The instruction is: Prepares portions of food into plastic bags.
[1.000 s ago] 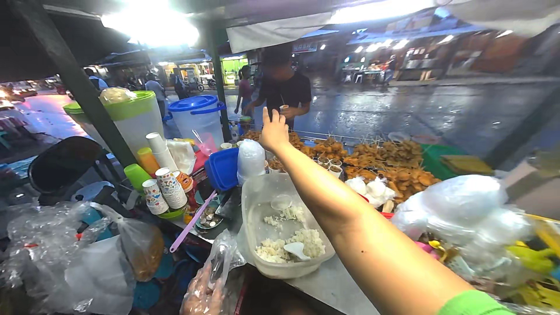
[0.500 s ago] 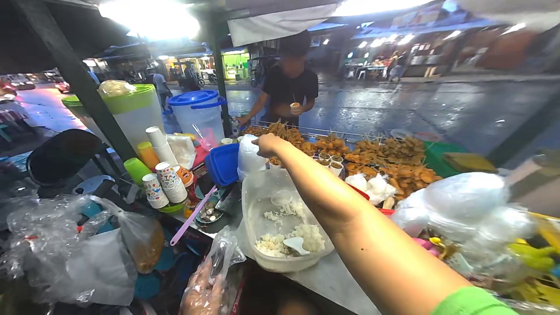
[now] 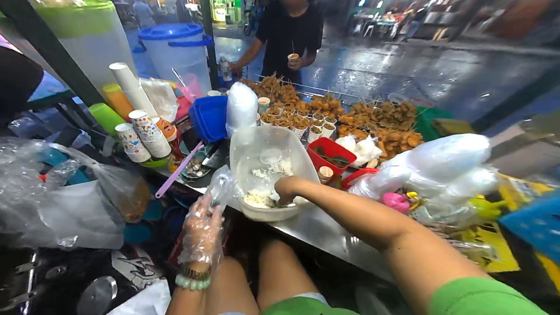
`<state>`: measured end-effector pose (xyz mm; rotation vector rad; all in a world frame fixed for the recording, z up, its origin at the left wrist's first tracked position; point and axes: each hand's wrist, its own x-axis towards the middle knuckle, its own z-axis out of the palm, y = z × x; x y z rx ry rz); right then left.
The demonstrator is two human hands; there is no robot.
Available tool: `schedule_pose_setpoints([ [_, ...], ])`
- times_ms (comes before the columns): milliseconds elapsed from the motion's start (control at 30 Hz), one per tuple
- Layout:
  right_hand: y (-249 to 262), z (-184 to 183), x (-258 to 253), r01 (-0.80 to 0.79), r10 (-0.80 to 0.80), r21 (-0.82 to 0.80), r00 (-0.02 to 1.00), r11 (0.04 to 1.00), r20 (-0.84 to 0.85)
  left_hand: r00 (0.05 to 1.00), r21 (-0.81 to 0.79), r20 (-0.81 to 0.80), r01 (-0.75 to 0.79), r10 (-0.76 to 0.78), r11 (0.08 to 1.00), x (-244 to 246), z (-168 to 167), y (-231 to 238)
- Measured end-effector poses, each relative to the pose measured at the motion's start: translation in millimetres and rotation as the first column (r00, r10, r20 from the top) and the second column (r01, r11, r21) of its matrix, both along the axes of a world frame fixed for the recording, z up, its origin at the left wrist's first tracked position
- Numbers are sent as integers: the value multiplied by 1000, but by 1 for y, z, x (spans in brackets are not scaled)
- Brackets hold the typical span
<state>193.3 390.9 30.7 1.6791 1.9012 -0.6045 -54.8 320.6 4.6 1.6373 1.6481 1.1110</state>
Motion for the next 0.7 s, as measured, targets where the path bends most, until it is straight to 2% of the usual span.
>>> schedule_pose_setpoints([
  [100, -10, 5, -1, -36, 34, 35, 998, 999, 56, 998, 46, -31, 48, -47, 998, 20, 18, 14],
  [200, -12, 18, 7, 18, -30, 109, 993, 994, 113, 994, 113, -88, 71, -62, 991, 36, 25, 37],
  [267, -5, 18, 18, 64, -86, 207, 992, 976, 97, 992, 70, -109, 77, -70, 995, 46, 29, 51],
  [333, 9, 3, 33, 54, -74, 279, 995, 959, 62, 990, 27, -112, 94, -90, 995, 60, 26, 65],
  [433, 27, -30, 47, 18, -5, 226, 998, 974, -57, 965, -13, -213, 152, -151, 988, 78, 4, 79],
  [500, 34, -45, 48, 3, 28, 194, 988, 981, -153, 965, 2, -233, 126, -122, 992, 82, -4, 81],
  [700, 35, -43, 26, -14, 60, 186, 969, 982, -241, 969, 12, -230, 90, -85, 996, 83, -7, 80],
])
